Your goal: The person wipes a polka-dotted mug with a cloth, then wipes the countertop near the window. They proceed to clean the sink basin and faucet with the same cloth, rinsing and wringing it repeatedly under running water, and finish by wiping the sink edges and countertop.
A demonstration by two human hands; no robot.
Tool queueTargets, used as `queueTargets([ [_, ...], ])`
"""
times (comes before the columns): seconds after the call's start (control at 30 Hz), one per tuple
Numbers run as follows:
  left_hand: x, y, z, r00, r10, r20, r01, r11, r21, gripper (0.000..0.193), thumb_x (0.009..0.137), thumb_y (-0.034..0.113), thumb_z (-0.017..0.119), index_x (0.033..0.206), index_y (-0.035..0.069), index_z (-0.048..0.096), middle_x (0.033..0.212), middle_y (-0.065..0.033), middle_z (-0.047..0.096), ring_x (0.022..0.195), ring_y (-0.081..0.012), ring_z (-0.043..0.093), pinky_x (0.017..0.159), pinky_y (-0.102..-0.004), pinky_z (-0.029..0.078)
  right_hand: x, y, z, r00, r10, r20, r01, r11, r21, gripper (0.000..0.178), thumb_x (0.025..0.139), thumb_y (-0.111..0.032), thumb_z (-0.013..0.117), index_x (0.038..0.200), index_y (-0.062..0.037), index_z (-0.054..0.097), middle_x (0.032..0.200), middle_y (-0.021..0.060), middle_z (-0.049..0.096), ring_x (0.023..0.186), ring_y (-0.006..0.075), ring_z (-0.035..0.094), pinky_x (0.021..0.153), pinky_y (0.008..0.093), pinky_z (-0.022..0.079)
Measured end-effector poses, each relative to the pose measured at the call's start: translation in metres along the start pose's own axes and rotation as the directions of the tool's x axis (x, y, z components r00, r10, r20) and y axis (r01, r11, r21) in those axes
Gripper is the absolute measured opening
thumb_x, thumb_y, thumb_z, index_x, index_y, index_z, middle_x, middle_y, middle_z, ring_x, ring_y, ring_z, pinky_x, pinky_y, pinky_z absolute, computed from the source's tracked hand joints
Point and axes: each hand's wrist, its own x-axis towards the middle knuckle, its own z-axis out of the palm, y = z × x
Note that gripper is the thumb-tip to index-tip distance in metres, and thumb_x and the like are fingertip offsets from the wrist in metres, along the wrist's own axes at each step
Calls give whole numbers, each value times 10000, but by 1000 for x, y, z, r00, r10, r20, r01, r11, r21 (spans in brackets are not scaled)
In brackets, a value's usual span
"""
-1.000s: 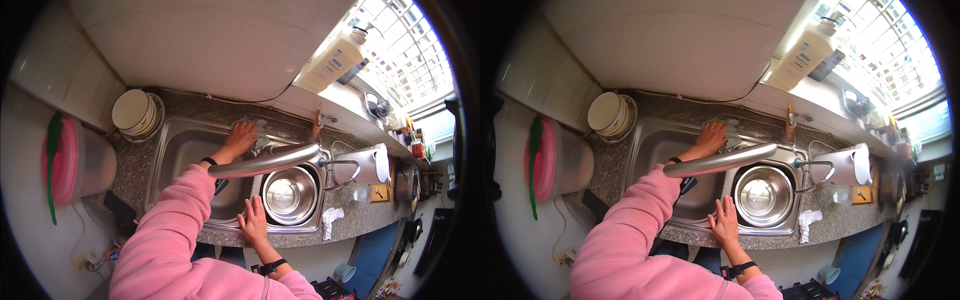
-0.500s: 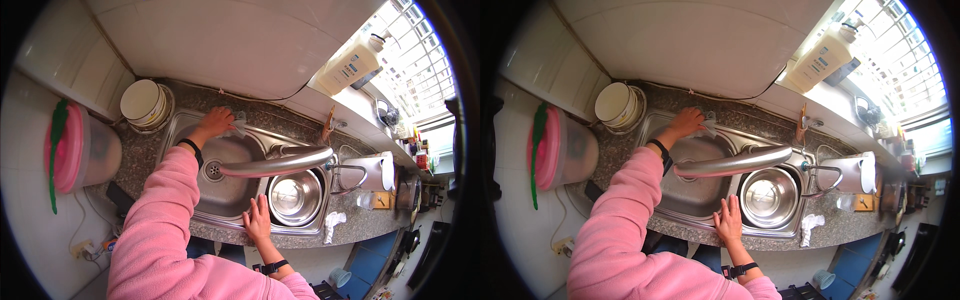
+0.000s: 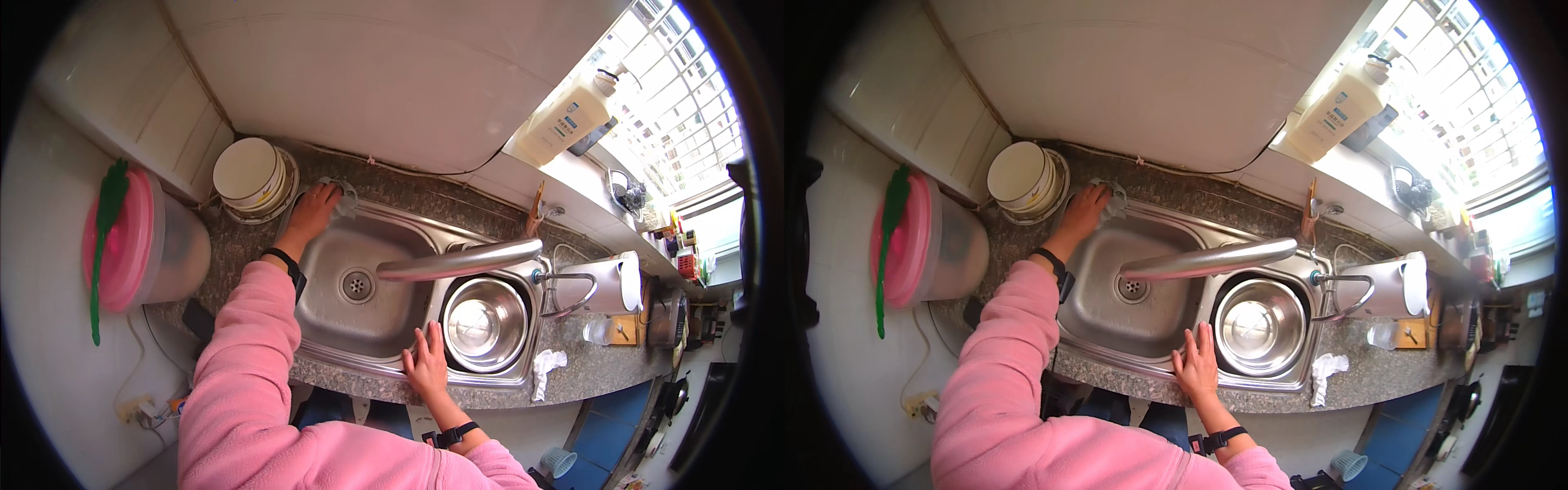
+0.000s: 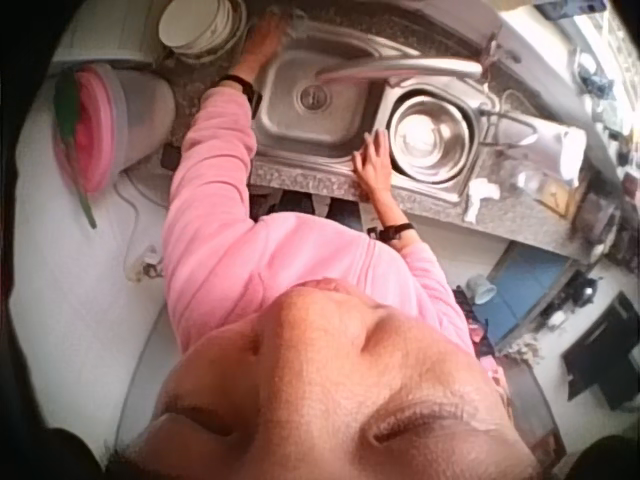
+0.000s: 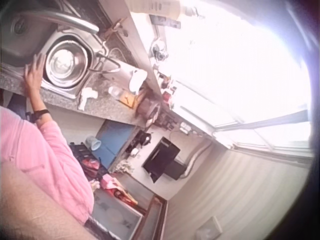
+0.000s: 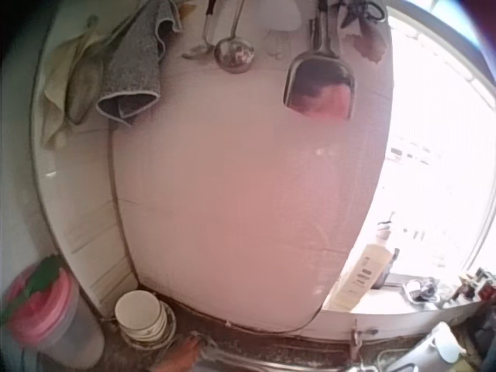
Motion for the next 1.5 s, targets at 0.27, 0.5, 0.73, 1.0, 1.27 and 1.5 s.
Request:
queueTargets([
  [0.27, -26, -16, -15, 997, 77, -29, -74, 992, 99, 393, 845, 62, 559, 1236, 78, 599, 1243, -111, 560, 1191, -307, 533, 968, -413, 497, 0, -1, 0, 1000, 6, 23, -6, 1000, -5, 572, 863, -255, 714, 1371, -57, 541, 1572, 252, 311, 1470, 428, 289, 1180, 460, 326],
  [0.5, -24, 6, -3, 994, -104, -19, 105, 994, 44, 264, 830, 55, 565, 1092, 59, 602, 1030, -157, 537, 1003, -342, 548, 832, -425, 510, -1, 0, 1, 1000, 9, 26, -9, 1000, -5, 563, 855, -253, 727, 1357, -63, 556, 1570, 249, 316, 1465, 431, 300, 1171, 465, 340],
  [0.73, 6, 83, 44, 992, -77, -98, 58, 982, -182, 245, 826, 67, 555, 1065, 80, 605, 1026, -139, 539, 1011, -348, 531, 837, -448, 493, 2, 0, 2, 999, 18, 35, -18, 1000, -8, 557, 852, -264, 730, 1346, -62, 570, 1570, 247, 316, 1464, 427, 305, 1170, 462, 344],
  [1.0, 43, 168, 62, 949, 98, -301, -190, 936, -296, 195, 801, 111, 583, 995, 124, 602, 982, -70, 530, 998, -265, 541, 833, -382, 514, 3, 0, 3, 999, 28, 34, -28, 999, -16, 538, 852, -257, 727, 1331, -58, 585, 1570, 249, 319, 1464, 429, 306, 1173, 462, 340],
  [1.27, -13, 30, 15, 985, 131, -111, -140, 987, -78, 175, 793, 111, 589, 963, 125, 629, 998, -75, 573, 1012, -278, 569, 799, -391, 518, 3, -3, 2, 1000, -7, 23, 7, 1000, 1, 513, 854, -220, 712, 1321, -55, 580, 1562, 276, 309, 1465, 446, 293, 1173, 471, 331],
  [1.5, -55, -18, -21, 992, -21, 122, -18, 950, 311, 158, 773, 112, 604, 911, 61, 663, 967, -86, 595, 1020, -258, 577, 805, -348, 516, 1, -5, 1, 1000, -15, 24, 16, 1000, -24, 471, 866, -212, 696, 1298, -54, 594, 1559, 275, 308, 1466, 445, 287, 1176, 468, 332],
])
